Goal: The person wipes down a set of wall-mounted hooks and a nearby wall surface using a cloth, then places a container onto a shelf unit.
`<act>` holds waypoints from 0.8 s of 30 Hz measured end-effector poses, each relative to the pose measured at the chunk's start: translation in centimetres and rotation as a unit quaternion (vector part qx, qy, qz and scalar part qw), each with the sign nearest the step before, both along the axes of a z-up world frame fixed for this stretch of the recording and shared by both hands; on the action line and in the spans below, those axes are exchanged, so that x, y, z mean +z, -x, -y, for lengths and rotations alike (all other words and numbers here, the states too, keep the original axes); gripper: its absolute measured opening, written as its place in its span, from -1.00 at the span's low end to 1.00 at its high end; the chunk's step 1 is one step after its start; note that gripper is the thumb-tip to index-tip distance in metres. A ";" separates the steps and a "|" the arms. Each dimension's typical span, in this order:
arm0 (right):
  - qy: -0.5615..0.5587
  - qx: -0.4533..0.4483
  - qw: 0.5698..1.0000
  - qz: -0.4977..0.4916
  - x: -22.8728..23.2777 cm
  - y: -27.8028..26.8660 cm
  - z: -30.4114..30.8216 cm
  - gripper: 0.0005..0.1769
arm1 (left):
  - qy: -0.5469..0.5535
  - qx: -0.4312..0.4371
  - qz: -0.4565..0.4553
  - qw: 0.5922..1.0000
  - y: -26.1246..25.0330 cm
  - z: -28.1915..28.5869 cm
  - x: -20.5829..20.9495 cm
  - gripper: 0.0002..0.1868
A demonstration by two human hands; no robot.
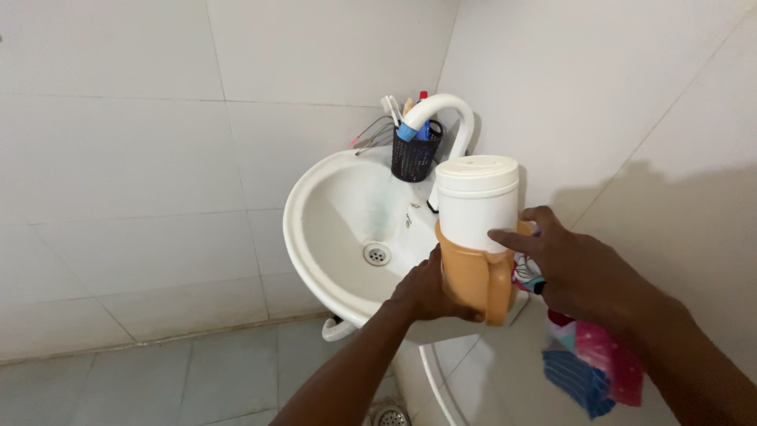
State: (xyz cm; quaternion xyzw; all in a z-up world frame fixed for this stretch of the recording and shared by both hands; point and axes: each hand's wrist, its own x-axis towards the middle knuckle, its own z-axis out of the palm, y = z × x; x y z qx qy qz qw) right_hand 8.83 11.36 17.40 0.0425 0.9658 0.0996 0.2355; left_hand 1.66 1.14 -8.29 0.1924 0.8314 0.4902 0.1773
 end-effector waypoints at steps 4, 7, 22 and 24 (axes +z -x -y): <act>0.015 0.031 0.999 -0.029 -0.1 0.6 -1.4 0.07 | 0.079 -0.024 -0.004 0.997 1.1 0.7 -1.2 0.71; 0.008 0.028 0.999 -0.031 0.8 1.1 -1.9 0.12 | 0.101 -0.036 -0.045 0.993 2.5 1.7 -1.7 0.65; 0.010 0.024 0.997 -0.073 9.4 3.4 -0.3 0.07 | 0.295 -0.024 -0.113 0.948 11.6 9.4 8.5 -0.40; 0.003 0.031 0.996 -0.088 11.6 4.0 0.7 0.09 | 0.289 -0.010 -0.134 0.948 12.8 10.3 11.8 -0.47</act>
